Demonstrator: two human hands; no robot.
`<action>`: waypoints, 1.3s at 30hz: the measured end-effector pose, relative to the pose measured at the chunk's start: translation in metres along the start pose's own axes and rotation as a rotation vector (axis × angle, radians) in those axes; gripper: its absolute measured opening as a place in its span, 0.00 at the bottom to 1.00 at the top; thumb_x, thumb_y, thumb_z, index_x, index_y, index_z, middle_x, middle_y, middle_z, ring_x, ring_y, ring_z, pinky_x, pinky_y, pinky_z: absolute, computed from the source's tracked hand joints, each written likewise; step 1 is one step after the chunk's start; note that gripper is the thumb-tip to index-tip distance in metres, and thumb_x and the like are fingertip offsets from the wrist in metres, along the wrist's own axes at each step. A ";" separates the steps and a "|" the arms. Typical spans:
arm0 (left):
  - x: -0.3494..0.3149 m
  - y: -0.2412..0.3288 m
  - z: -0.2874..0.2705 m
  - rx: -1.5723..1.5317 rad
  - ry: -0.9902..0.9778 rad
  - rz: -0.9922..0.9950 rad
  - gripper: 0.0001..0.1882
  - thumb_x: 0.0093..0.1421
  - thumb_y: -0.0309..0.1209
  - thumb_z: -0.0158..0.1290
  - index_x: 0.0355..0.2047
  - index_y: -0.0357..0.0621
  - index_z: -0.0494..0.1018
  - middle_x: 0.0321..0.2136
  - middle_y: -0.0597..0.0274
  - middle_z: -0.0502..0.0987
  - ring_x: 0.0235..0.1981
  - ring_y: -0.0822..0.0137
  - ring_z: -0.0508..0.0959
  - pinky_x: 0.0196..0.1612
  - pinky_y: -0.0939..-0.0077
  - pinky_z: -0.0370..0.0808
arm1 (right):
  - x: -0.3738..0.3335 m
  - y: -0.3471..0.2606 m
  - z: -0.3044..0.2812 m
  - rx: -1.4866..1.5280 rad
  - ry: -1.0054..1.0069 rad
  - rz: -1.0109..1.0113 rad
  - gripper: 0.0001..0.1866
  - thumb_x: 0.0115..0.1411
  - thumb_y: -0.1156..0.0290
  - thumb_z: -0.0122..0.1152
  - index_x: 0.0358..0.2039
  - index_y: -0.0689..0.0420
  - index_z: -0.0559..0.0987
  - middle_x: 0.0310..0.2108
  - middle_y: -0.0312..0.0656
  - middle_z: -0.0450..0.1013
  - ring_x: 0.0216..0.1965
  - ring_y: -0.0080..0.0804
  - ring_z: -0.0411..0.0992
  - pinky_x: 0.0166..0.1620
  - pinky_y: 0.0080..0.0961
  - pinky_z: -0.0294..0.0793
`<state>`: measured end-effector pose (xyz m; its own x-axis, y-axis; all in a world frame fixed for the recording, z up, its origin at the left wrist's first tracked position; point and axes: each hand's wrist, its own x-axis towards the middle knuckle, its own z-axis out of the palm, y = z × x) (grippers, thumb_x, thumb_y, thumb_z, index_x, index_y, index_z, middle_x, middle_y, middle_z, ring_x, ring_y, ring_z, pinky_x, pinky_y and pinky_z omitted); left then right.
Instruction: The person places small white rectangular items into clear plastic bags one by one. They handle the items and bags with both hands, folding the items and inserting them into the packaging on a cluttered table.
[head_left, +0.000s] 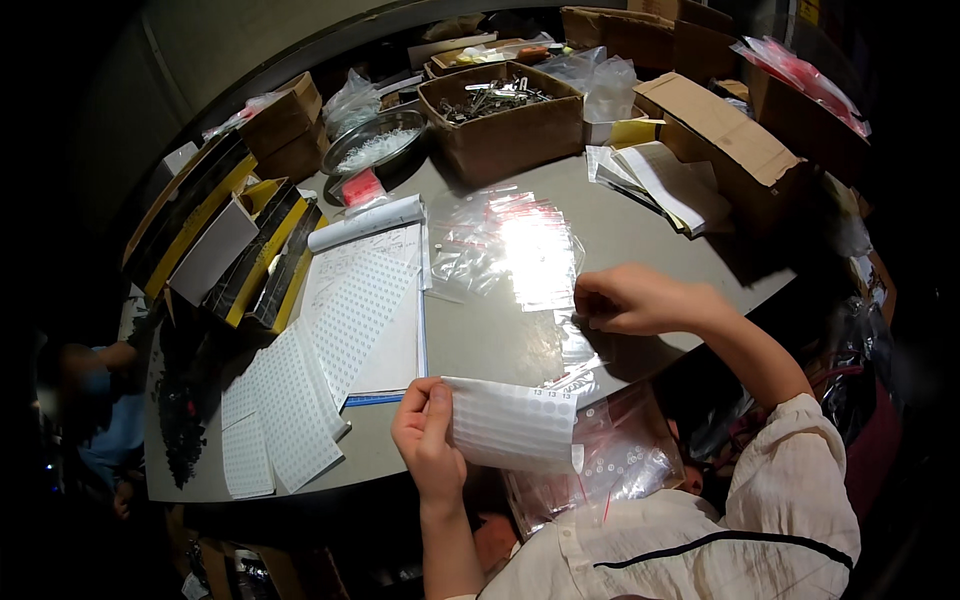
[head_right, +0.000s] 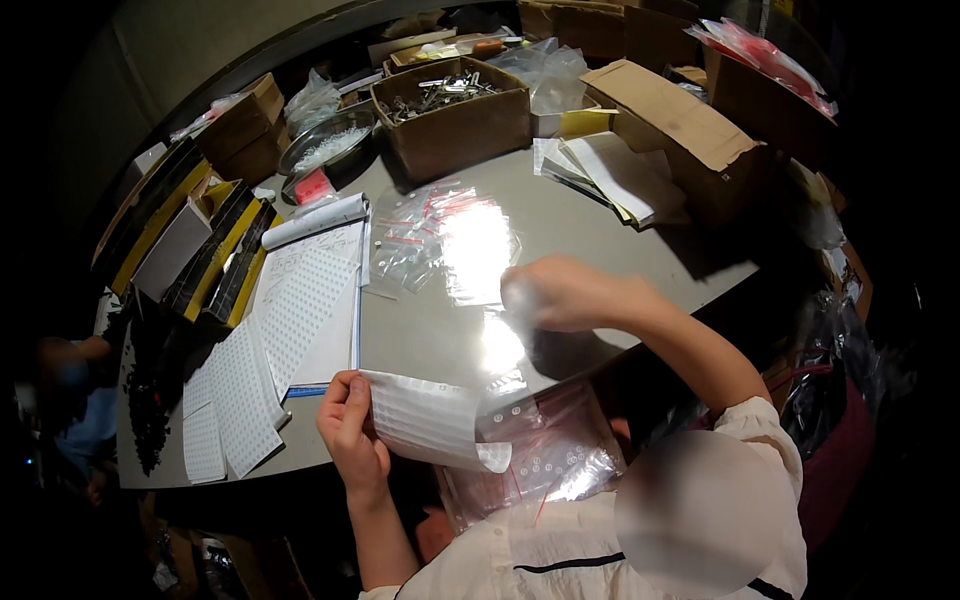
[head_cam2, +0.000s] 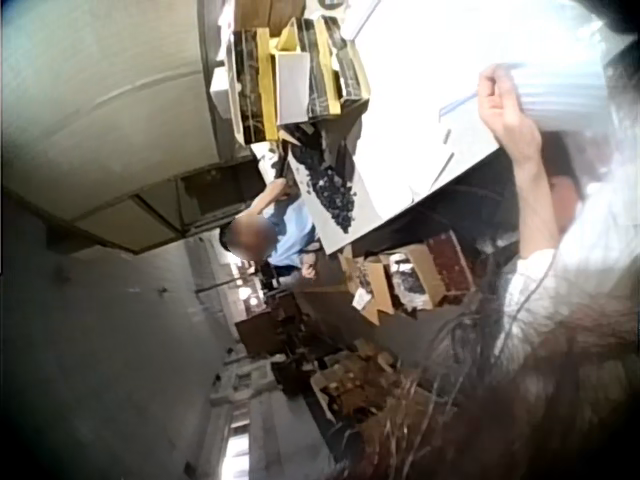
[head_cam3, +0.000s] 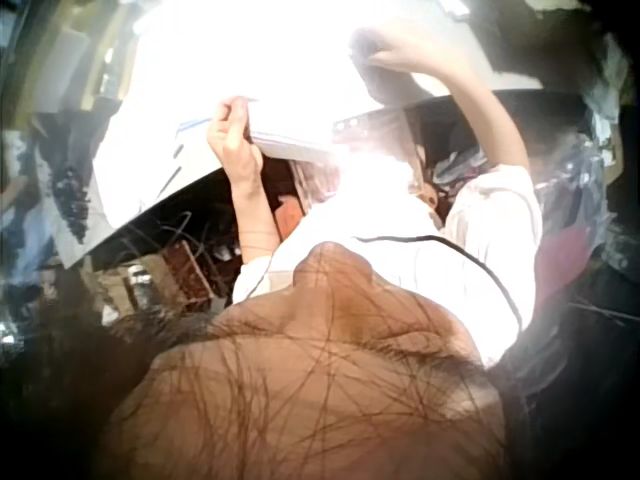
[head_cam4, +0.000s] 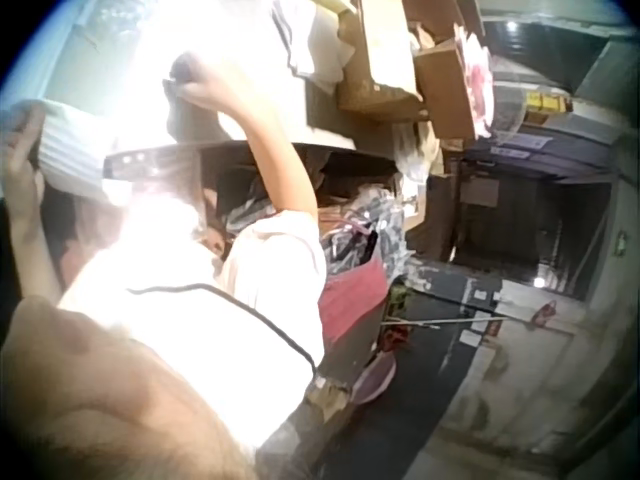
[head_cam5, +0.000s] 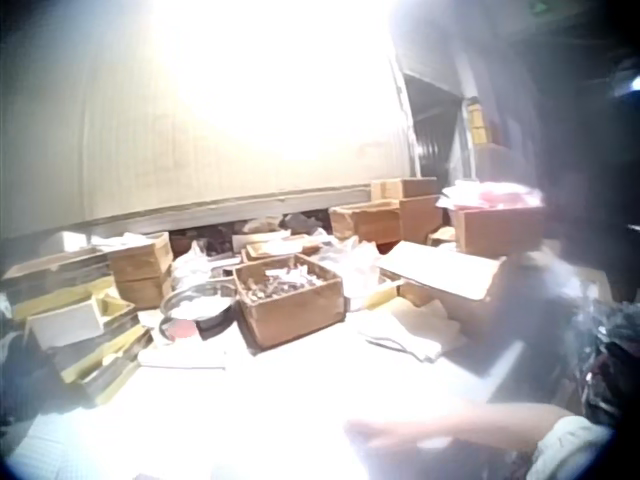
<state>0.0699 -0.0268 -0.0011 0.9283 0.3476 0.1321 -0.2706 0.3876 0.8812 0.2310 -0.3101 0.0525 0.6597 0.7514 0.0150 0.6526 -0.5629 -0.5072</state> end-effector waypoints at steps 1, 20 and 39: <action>0.000 0.000 -0.001 -0.007 0.013 0.004 0.08 0.71 0.29 0.52 0.39 0.35 0.74 0.31 0.67 0.76 0.31 0.79 0.73 0.38 0.85 0.69 | -0.001 -0.009 0.002 -0.032 -0.014 0.034 0.10 0.58 0.73 0.64 0.39 0.61 0.75 0.33 0.47 0.75 0.35 0.46 0.75 0.40 0.38 0.74; -0.049 0.012 0.011 0.341 0.160 0.371 0.08 0.72 0.28 0.51 0.41 0.34 0.74 0.35 0.61 0.77 0.37 0.75 0.73 0.43 0.84 0.68 | -0.042 -0.075 0.003 0.389 0.053 -0.176 0.26 0.61 0.52 0.70 0.44 0.63 0.77 0.34 0.46 0.78 0.35 0.35 0.78 0.39 0.31 0.77; -0.043 0.014 0.035 0.663 -0.123 0.259 0.07 0.62 0.16 0.60 0.40 0.32 0.82 0.32 0.62 0.83 0.35 0.75 0.79 0.41 0.82 0.75 | -0.040 -0.075 0.048 -0.042 0.346 -0.415 0.28 0.39 0.78 0.73 0.44 0.57 0.73 0.41 0.46 0.72 0.44 0.49 0.73 0.45 0.38 0.77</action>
<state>0.0354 -0.0656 0.0218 0.8878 0.2449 0.3896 -0.3102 -0.3070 0.8997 0.1376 -0.2807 0.0484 0.4228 0.7600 0.4936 0.8942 -0.2616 -0.3633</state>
